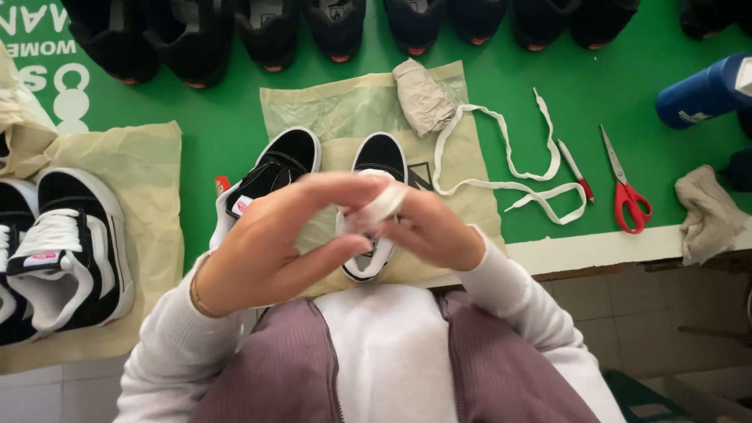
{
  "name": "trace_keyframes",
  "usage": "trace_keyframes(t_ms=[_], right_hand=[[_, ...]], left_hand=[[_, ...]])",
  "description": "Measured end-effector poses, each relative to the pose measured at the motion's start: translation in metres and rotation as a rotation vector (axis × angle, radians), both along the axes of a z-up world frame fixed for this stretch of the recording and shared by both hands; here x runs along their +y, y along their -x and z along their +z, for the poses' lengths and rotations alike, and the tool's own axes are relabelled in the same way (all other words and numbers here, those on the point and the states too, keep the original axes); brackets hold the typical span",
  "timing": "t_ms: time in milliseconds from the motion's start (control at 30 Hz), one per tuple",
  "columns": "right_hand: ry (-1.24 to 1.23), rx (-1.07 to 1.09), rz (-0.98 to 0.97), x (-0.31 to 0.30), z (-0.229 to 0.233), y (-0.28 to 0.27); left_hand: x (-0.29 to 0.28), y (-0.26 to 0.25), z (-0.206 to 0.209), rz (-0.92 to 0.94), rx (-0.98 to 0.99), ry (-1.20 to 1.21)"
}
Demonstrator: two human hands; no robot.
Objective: Lacing a pair of black and white sneakers at a workbench.
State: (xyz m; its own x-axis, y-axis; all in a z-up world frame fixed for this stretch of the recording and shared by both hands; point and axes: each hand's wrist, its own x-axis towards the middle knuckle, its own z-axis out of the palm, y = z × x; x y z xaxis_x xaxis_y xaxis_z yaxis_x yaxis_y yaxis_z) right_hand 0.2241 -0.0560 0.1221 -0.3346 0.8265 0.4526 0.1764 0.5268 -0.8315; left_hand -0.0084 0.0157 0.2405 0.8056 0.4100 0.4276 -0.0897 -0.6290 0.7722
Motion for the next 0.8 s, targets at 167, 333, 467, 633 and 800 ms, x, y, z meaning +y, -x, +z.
trace_keyframes(t_ms=[167, 333, 467, 633, 800], right_hand=[[0.047, 0.616, -0.045, -0.001, -0.009, -0.03], [0.192, 0.899, -0.455, 0.004, -0.019, -0.067], [0.315, 0.871, -0.572, -0.002, -0.054, -0.071], [0.259, 0.153, -0.802, -0.026, -0.085, -0.055], [0.237, -0.01, -0.657, -0.046, -0.08, -0.043]], left_hand=[[-0.002, -0.01, -0.016, 0.152, -0.09, -0.238], [0.004, -0.033, -0.098, 0.067, 0.153, -0.536], [0.013, -0.038, -0.129, 0.081, 0.273, -0.632], [0.008, -0.039, -0.141, 0.091, 0.331, -0.753], [0.0, -0.04, -0.144, 0.141, 0.386, -0.71]])
